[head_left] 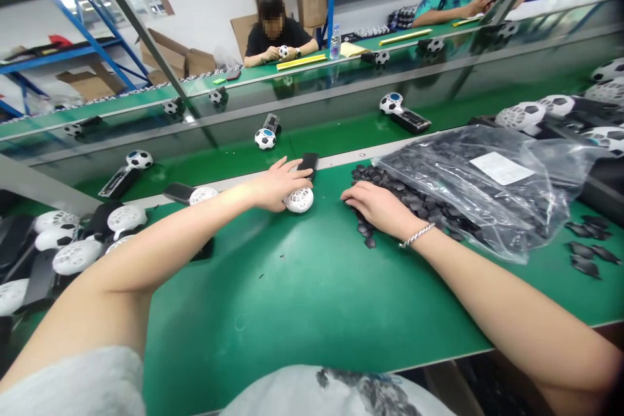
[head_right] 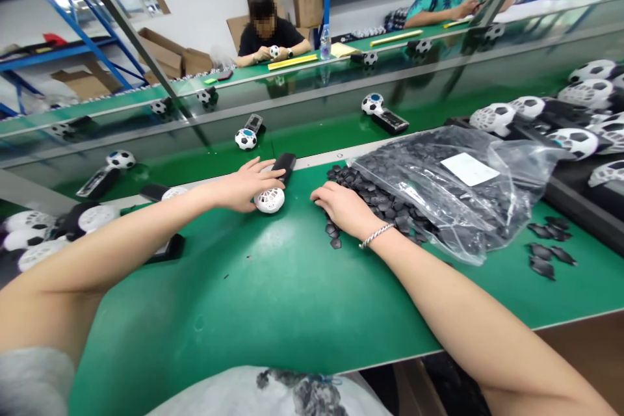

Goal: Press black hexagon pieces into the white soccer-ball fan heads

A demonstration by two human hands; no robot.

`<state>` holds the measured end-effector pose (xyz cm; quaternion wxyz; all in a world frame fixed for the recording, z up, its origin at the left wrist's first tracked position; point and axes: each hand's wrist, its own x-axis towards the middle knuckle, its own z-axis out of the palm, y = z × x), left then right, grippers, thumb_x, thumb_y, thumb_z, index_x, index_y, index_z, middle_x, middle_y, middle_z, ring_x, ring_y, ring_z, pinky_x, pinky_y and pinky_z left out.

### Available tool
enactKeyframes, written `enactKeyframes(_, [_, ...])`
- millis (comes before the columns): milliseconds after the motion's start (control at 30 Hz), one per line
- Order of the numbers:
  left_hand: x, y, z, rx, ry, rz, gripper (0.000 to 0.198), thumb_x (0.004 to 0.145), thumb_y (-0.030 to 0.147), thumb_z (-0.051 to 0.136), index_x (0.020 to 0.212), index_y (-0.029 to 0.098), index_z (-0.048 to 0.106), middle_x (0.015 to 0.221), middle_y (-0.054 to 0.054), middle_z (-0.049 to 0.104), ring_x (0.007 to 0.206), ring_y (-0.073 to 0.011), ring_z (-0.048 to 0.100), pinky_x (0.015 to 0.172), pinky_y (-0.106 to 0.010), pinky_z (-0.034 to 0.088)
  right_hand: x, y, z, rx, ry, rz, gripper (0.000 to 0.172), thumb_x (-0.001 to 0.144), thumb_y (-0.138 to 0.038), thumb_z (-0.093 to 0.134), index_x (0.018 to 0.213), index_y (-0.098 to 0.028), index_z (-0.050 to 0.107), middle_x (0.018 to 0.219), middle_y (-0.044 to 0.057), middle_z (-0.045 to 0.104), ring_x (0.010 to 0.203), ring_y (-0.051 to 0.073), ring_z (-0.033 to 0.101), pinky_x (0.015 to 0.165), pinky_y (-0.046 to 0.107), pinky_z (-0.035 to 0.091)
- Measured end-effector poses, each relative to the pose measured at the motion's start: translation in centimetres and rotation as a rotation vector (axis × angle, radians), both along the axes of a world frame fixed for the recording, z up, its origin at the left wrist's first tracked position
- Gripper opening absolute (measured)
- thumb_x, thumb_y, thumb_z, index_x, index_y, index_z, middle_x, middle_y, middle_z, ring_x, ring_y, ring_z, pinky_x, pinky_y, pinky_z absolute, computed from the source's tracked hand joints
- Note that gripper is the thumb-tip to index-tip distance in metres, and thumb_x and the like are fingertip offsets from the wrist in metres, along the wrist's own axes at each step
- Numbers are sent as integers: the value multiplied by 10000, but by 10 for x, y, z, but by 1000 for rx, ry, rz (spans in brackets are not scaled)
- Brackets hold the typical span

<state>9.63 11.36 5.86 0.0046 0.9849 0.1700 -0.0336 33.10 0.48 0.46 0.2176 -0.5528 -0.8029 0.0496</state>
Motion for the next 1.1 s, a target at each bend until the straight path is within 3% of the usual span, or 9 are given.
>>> enactKeyframes(67, [6,-3,-1,-17,-71,-37,583,571,197,678,1131,215,518,1295,-99,478,1280,-329,279,1050,-515,126,1,1,-1,-10,-4,-10,221,883,-200,411,944,-183,623,886,68,588,814,174,571,745,275,446])
enactKeyframes(133, [16,-13,-5,-24,-141,-27,562,554,390,720,1044,173,553,1118,-123,564,1140,-327,425,997,-478,252,1,2,-2,-18,-48,-24,223,876,-187,412,949,-177,623,890,77,589,810,183,572,734,283,447])
enactKeyframes(200, [26,-25,-11,-24,-195,20,610,533,570,691,950,142,571,970,-132,582,971,-313,510,886,-437,362,0,2,-3,-23,-79,-38,201,858,-167,431,946,-160,612,889,84,591,815,192,570,732,292,446])
enactKeyframes(267, [33,-34,-18,-27,-236,66,664,541,659,640,937,132,562,940,-141,577,915,-309,528,819,-413,393,-1,3,-4,-33,-65,-43,173,842,-150,449,921,-153,603,870,77,591,806,188,565,733,289,446])
enactKeyframes(433, [36,-40,-30,-80,-182,32,739,615,601,638,1174,159,445,1030,-138,600,976,-314,549,840,-393,382,0,6,-8,-5,-89,-7,218,831,-107,427,880,-167,631,856,78,587,837,192,548,752,293,439])
enactKeyframes(533, [36,-48,-35,-44,-180,213,733,667,655,548,1168,131,441,956,-143,626,860,-312,593,742,-371,415,2,6,-4,43,-3,-58,177,822,-129,462,901,-149,619,858,87,602,820,200,555,743,312,447])
enactKeyframes(600, [37,-55,-37,-33,-219,309,733,696,650,519,1202,131,414,1024,-147,613,887,-310,593,741,-363,423,1,3,2,96,139,-92,118,817,-163,501,871,-155,605,837,73,609,776,187,561,728,311,456])
enactKeyframes(833, [41,-65,-34,-237,-238,472,772,760,496,521,1378,143,223,1276,-163,454,1101,-320,510,847,-380,423,-22,-14,12,135,356,192,146,851,-164,471,858,-185,616,863,55,616,821,151,569,768,285,462])
enactKeyframes(1100, [33,-63,-30,-352,-314,474,718,740,529,529,1350,225,304,1241,-95,486,1077,-273,529,870,-368,443,-26,-10,-1,92,452,101,26,786,-205,583,770,-190,570,726,5,554,665,131,542,652,275,471])
